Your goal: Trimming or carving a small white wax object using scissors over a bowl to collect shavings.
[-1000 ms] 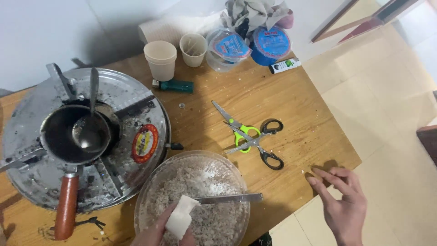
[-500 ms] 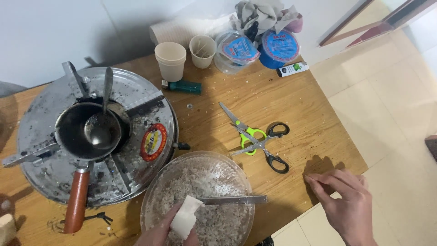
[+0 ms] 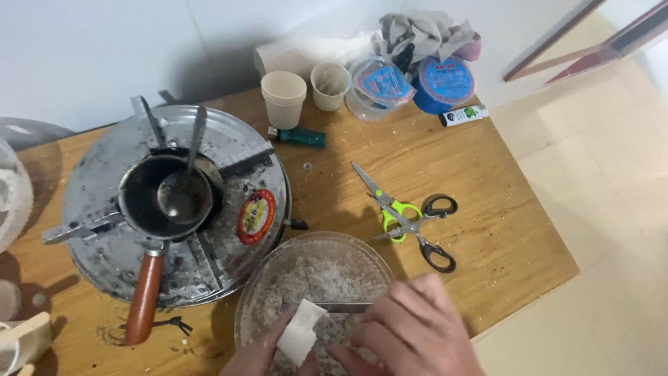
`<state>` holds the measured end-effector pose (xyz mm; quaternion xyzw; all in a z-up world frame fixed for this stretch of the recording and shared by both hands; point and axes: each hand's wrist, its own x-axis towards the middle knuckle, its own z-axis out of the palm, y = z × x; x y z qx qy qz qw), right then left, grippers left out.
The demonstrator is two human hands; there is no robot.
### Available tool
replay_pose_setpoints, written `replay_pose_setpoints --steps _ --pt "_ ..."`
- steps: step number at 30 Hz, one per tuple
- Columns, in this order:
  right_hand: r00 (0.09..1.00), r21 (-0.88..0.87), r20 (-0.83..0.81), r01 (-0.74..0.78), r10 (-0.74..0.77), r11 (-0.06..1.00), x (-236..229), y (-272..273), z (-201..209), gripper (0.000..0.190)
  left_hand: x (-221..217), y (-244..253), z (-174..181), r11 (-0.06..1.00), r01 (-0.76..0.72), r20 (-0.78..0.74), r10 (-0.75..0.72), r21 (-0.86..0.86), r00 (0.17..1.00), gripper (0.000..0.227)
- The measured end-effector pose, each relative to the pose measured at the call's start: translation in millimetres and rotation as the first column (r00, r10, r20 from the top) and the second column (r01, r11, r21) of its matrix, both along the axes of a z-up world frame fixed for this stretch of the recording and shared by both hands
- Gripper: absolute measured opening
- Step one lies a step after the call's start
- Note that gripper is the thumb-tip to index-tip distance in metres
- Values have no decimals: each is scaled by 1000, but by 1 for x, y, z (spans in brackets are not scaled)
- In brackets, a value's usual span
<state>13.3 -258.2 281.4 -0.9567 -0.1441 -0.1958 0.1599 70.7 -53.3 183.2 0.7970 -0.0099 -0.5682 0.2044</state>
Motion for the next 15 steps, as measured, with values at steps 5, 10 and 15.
replay_pose_setpoints --steps 5,10,15 --pt "995 -66 74 -56 61 996 5 13 6 19 -5 1 8 992 -86 46 81 96 996 85" --pt "988 84 105 107 -115 991 -5 16 8 12 -20 25 -71 997 -58 82 55 42 995 88" --pt "973 15 -230 32 -28 999 -68 -77 -62 51 -6 17 -103 190 -896 -535 843 402 -61 51"
